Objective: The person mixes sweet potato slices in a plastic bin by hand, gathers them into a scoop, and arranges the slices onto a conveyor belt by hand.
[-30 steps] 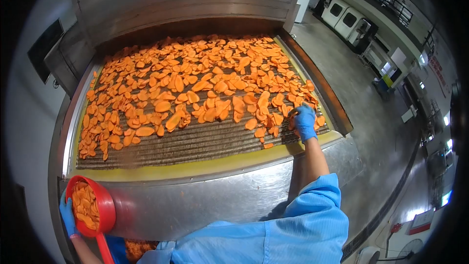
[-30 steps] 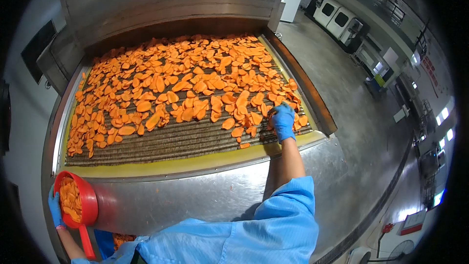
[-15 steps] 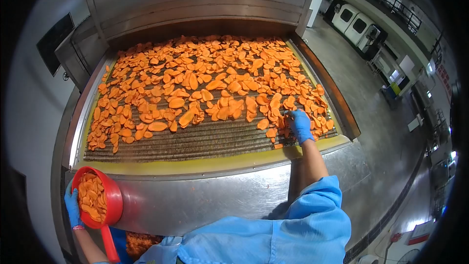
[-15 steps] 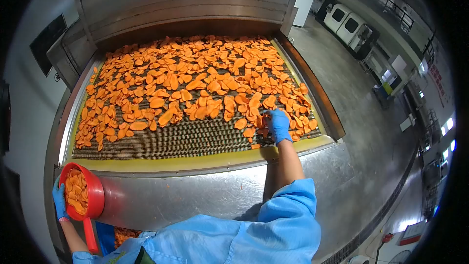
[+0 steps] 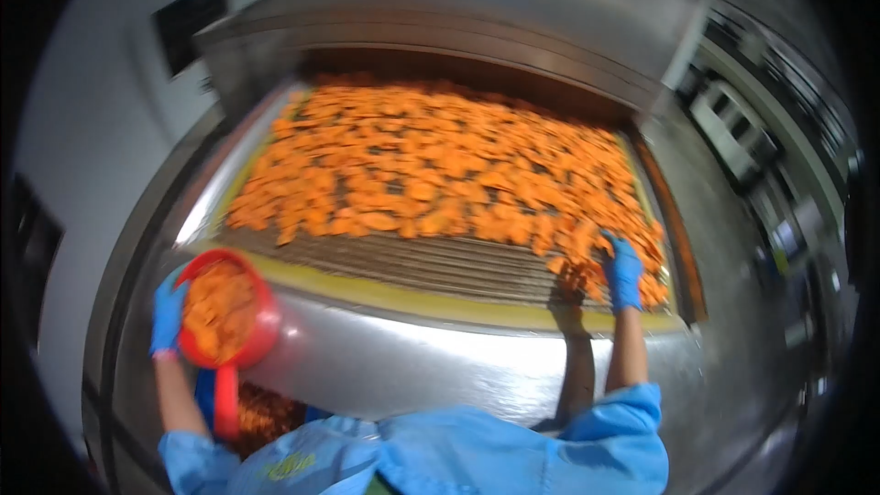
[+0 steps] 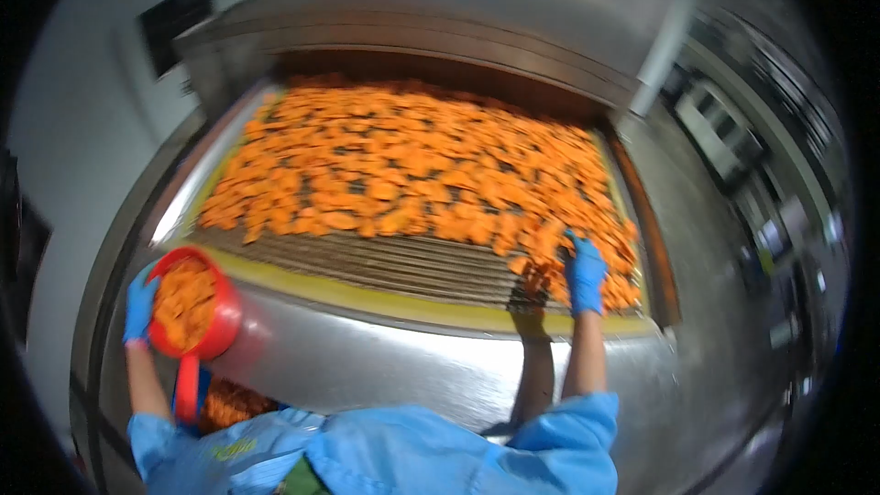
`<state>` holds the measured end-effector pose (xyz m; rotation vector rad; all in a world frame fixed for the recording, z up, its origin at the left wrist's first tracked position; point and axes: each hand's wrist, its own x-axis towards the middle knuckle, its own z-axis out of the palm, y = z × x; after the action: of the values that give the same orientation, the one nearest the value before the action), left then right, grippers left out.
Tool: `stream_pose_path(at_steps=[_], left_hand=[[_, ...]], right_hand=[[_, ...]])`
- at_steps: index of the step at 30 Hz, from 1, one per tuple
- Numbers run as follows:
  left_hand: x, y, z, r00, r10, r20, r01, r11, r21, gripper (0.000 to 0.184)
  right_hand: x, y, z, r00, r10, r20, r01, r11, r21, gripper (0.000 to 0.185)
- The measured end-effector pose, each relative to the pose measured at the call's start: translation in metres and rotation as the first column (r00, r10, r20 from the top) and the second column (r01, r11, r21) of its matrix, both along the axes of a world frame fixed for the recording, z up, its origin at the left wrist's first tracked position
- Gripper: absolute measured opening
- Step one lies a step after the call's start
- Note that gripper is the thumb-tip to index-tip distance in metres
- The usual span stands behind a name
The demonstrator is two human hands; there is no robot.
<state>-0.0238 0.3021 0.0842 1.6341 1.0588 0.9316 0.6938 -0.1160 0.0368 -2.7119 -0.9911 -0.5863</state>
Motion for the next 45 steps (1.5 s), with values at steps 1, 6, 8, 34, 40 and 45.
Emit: stream_pose_path(at_steps=[1,6,8,34,40,45], left_hand=[[0.001,-0.003,0.004,0.998,-0.006,-0.06,0.008,0.999,0.04,0.037],[-0.001,0.001,-0.002,0.991,0.048,-0.123,-0.032,0.991,0.126,0.034],[0.003,0.005,-0.002,0.975,0.092,-0.202,-0.084,0.995,0.047,0.035],[0.007,0.024,-0.024,0.994,-0.105,0.02,0.104,0.994,0.041,0.034],[0.011,0.024,-0.018,0.985,-0.17,0.018,0.169,0.985,0.013,0.036],[0.013,0.025,-0.022,0.978,-0.205,0.039,0.207,0.977,-0.045,0.037]], right_hand=[[-0.017,0.022,0.014,0.991,0.125,-0.042,-0.119,0.985,0.124,0.031],[-0.201,0.156,0.098,0.553,0.801,-0.228,-0.613,0.577,0.54,0.039],[-0.308,0.191,0.14,0.276,0.883,-0.38,-0.695,0.457,0.556,0.05],[-0.528,0.35,0.05,0.018,0.846,-0.533,-0.965,-0.124,-0.229,0.072],[-0.531,0.345,0.058,0.012,0.85,-0.526,-0.977,-0.102,-0.188,0.06],[-0.52,0.344,0.059,0.02,0.825,-0.565,-1.0,0.008,-0.023,0.059]])
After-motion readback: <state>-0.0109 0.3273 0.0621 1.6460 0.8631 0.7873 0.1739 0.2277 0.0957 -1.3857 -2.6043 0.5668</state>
